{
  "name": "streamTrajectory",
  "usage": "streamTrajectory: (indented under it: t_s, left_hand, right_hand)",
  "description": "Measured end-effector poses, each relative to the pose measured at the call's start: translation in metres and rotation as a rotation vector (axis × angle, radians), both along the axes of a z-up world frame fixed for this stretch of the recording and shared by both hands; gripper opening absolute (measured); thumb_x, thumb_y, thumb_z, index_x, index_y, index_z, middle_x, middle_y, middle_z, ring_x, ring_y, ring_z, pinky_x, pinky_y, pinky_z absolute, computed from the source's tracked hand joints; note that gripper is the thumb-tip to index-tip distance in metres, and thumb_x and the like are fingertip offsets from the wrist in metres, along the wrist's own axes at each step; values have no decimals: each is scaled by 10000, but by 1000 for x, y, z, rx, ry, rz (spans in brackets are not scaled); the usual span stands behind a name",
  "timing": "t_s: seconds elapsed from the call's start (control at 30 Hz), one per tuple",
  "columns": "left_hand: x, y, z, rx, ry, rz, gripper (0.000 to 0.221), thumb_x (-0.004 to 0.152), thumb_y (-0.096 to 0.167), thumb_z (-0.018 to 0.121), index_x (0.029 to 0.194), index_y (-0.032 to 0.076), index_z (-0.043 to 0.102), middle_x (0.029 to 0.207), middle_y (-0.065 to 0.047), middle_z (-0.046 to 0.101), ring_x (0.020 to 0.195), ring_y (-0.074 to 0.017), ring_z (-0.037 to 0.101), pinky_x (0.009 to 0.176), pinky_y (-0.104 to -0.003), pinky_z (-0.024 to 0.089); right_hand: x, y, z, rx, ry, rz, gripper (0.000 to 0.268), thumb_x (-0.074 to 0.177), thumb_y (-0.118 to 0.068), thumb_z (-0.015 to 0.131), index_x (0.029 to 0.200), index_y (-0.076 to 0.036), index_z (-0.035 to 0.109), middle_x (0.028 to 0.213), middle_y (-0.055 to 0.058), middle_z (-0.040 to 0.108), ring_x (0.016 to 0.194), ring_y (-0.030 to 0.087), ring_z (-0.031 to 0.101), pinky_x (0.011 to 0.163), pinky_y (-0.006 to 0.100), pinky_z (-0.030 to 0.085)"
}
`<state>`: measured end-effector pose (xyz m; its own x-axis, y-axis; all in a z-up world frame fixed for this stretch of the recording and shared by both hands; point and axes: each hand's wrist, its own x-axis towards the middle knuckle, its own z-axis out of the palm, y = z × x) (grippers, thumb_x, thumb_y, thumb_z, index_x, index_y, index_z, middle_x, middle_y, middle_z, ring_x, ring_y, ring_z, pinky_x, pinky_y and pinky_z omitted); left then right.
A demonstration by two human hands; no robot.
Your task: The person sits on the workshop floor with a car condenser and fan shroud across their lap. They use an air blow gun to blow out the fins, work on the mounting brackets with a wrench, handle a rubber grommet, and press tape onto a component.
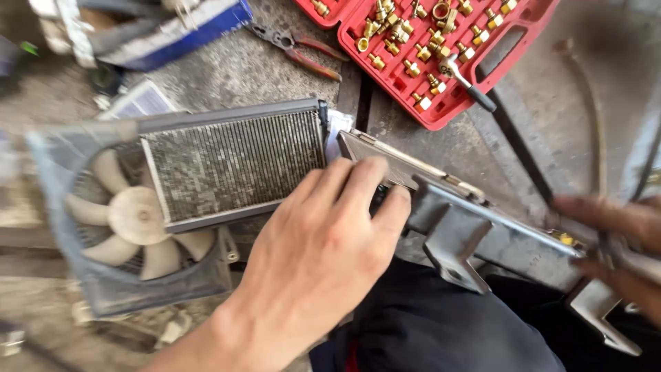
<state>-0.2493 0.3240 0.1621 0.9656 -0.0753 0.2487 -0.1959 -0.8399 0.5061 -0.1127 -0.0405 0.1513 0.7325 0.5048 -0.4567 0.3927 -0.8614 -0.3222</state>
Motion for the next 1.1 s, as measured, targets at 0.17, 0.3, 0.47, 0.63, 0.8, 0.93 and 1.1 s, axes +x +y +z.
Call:
streamTrajectory:
  t_s: [0.17,0.3,0.47,0.63,0.8,0.93,1.1]
  left_hand:
    - [-1,-16,-2,167,19,-96,245,856,90,673,1084,0,677,1080,-119,628,1009,-264,631,854,-375,540]
    - [3,-33,-1,202,-36,-31,238,919,75,689,1148,10,684,1131,-89,625,1056,-251,626,898,-380,538]
    - [26,-50,10,327,30,7,268,904,58,678,1166,1,681,1114,-118,611,1036,-269,626,882,-381,539]
    - [51,-54,28,348,321,-26,195,800,90,703,969,12,643,1039,-177,593,986,-336,623,842,-454,539]
    - [58,-47,32,246,359,-98,169,809,104,698,940,24,628,1030,-156,609,985,-350,624,833,-472,534]
    - [68,-43,33,253,428,-168,154,837,139,687,934,36,626,1005,-147,613,984,-340,635,837,-475,537]
    - [87,-45,40,335,573,-159,171,804,174,689,908,48,640,943,-138,634,965,-351,628,848,-505,510]
  right_hand:
    - [15,27,0,176,2,-28,568,788,-130,781,1348,-180,696,908,99,753,808,217,723,751,356,571]
    - [19,38,4,279,-54,199,529,788,-213,787,1312,-195,720,876,48,764,727,197,744,669,351,574]
    - [17,55,17,220,-168,299,476,817,-358,759,1279,-250,727,900,-4,769,617,203,724,569,367,570]
    - [19,58,29,-72,-189,430,537,865,-523,648,1376,-360,664,849,-54,730,631,237,713,546,376,574]
    - [25,53,31,2,-162,456,544,858,-506,620,1373,-335,653,847,-20,710,651,255,714,567,400,586]
    - [30,50,34,71,-152,501,566,853,-481,632,1382,-279,650,879,13,711,664,278,717,581,422,590]
    - [30,50,31,73,-137,511,581,846,-474,636,1392,-276,650,917,15,725,685,283,725,595,419,595]
